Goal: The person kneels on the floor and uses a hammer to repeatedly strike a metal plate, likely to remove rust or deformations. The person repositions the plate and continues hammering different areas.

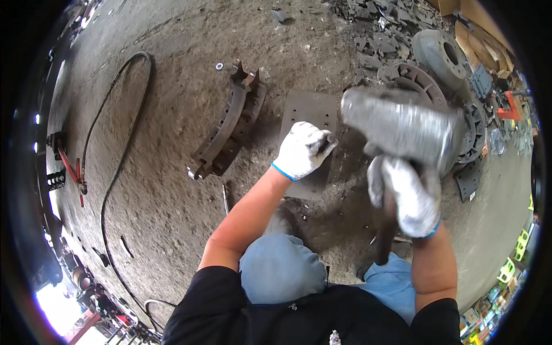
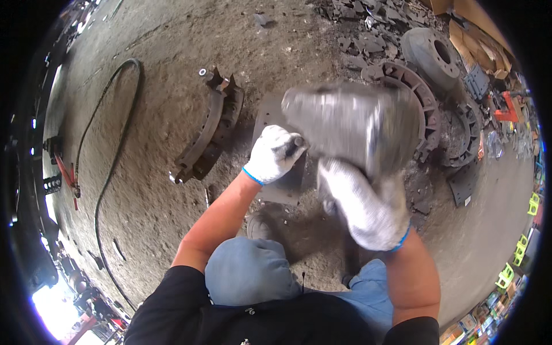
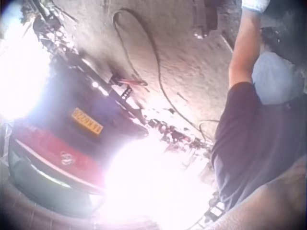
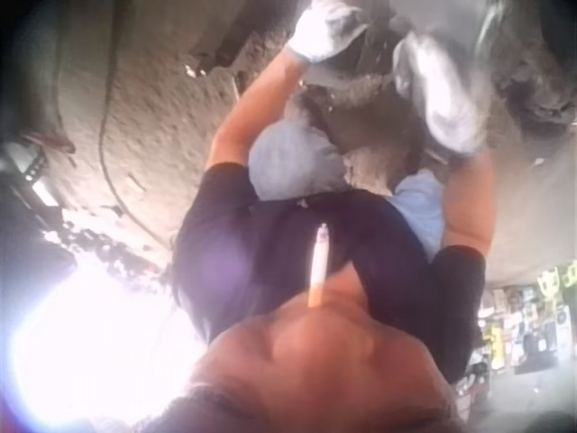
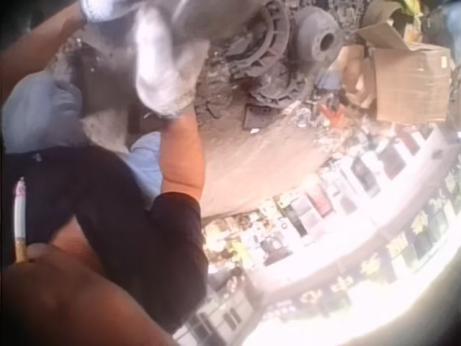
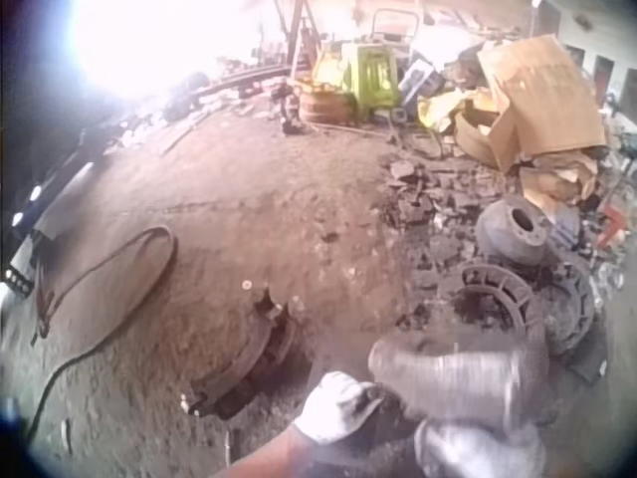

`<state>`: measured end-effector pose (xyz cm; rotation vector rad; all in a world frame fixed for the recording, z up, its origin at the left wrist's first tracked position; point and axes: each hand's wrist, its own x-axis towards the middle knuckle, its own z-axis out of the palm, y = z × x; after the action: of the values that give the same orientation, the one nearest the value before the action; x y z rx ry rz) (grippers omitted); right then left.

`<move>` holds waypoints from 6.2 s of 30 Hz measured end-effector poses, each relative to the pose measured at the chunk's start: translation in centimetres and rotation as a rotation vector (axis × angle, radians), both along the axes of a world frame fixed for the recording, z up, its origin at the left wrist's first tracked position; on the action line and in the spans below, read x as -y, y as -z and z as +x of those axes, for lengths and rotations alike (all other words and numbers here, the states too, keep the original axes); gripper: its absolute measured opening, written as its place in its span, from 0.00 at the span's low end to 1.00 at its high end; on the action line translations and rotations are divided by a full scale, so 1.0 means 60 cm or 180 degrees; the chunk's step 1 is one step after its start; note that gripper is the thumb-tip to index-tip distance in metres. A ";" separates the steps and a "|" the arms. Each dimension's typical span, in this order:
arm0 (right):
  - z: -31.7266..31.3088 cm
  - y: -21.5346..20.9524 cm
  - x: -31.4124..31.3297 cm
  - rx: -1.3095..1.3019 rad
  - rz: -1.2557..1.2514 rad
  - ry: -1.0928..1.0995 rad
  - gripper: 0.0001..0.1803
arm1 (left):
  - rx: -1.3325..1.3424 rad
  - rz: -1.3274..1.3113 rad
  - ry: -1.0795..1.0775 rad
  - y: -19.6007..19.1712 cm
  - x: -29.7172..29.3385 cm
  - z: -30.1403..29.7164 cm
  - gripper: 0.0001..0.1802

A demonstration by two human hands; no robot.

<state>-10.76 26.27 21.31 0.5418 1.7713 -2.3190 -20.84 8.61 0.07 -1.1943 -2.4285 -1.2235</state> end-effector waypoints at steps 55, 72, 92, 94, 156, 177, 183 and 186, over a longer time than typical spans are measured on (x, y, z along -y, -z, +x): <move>-0.141 0.077 -0.175 0.0573 0.0288 0.0338 0.16 | 0.1791 -0.1048 -0.0387 0.042 -0.143 -0.226 0.20; -0.375 0.087 -0.177 0.0386 0.0679 -0.0154 0.21 | 0.1984 -0.1148 -0.0340 0.033 -0.135 -0.221 0.19; -0.368 0.122 -0.175 0.0569 0.0122 -0.0503 0.18 | 0.1858 -0.1080 -0.0289 0.045 -0.134 -0.216 0.18; -0.357 0.172 -0.174 0.0942 0.0394 -0.0863 0.17 | 0.1819 -0.1130 -0.0210 0.042 -0.140 -0.213 0.18; -0.290 0.173 -0.130 0.0962 0.0808 -0.0721 0.21 | 0.2185 -0.1132 -0.0316 0.025 -0.120 -0.183 0.21; 0.259 0.401 -0.238 0.2129 -0.1081 0.1203 0.20 | 0.2760 -0.0491 -0.0898 0.124 -0.007 -0.255 0.10; 0.300 0.428 -0.272 0.1843 -0.2136 0.1899 0.23 | 0.2472 -0.0713 -0.0789 0.118 0.025 -0.265 0.10; 0.296 0.419 -0.270 0.1993 -0.1498 0.1758 0.22 | 0.2253 -0.0996 -0.0792 0.119 0.032 -0.269 0.15</move>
<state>7.00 42.46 -3.83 1.5878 0.8235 -2.3592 -37.00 6.68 -7.07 -0.5158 -3.2483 -1.3908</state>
